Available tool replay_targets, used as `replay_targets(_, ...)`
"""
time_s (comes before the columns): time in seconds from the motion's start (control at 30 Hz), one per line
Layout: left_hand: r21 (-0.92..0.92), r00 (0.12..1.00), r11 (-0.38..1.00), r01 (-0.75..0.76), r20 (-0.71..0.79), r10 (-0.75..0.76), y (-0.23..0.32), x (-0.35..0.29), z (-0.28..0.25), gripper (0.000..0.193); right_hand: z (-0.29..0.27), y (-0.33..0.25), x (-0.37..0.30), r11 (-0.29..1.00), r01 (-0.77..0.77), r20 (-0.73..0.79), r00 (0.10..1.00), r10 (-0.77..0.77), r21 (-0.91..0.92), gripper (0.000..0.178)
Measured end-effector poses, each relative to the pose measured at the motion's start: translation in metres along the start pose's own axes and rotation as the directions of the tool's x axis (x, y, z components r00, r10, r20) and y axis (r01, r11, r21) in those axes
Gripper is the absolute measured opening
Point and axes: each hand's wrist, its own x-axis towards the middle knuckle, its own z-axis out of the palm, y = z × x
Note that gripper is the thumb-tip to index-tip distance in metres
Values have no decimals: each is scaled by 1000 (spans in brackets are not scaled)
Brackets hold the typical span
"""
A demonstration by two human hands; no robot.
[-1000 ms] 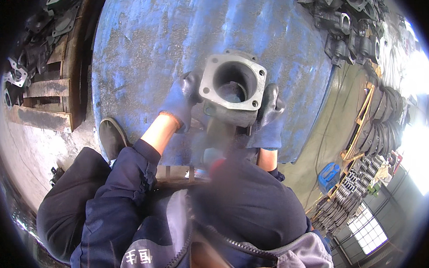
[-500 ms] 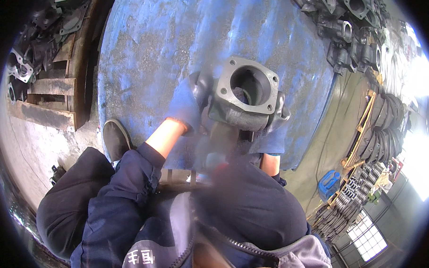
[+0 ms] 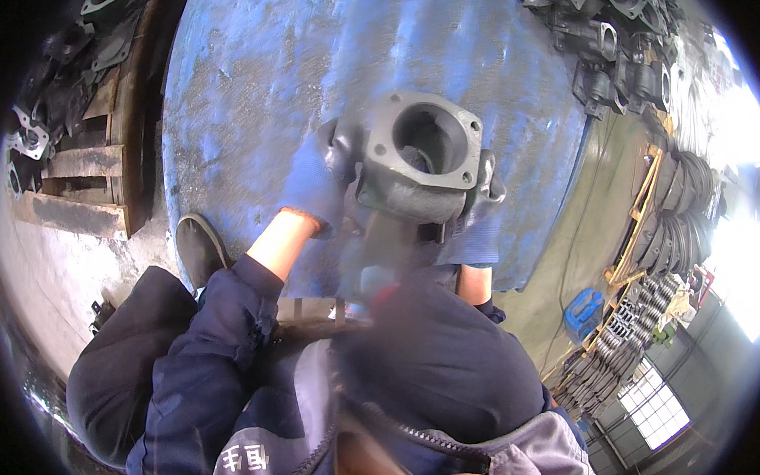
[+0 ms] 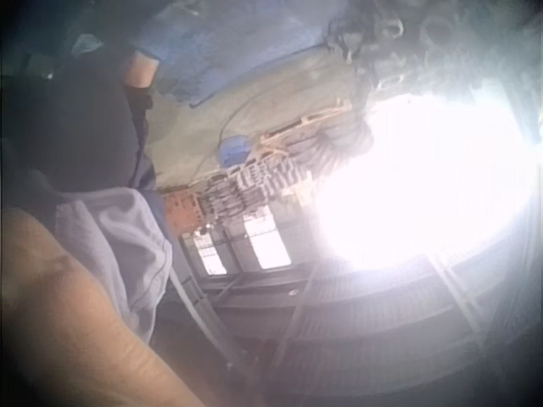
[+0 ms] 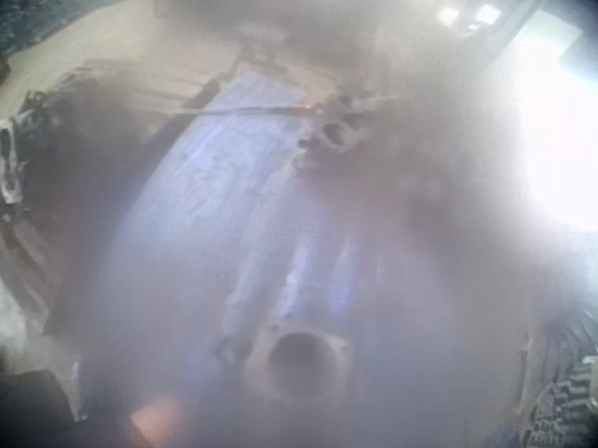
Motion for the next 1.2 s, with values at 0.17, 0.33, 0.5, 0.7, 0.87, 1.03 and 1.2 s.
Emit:
replay_targets(0.17,-337,962,940,-48,239,135,13,1,-13,77,7,-29,-3,972,229,16,974,-228,-51,56)
replay_targets(0.33,-427,942,900,-84,260,211,7,17,-27,75,-1,-37,12,948,276,112,959,-260,-161,44)
replay_targets(0.5,-360,959,927,-104,211,190,-18,32,-37,75,5,-43,12,982,-47,167,986,16,185,46)
replay_targets(0.7,-389,979,919,-55,158,125,-3,33,-49,79,14,-43,-4,830,-354,245,931,269,431,48)
replay_targets(0.87,-370,993,927,-62,68,94,27,12,-51,81,13,-5,-12,913,-19,272,957,-102,408,52)
replay_targets(1.03,-208,999,977,42,1,-42,40,13,-58,80,9,10,-15,969,200,440,864,-244,145,60)
replay_targets(1.2,-370,998,929,-24,52,46,42,12,-62,76,11,-12,-16,921,-275,500,859,108,274,81)
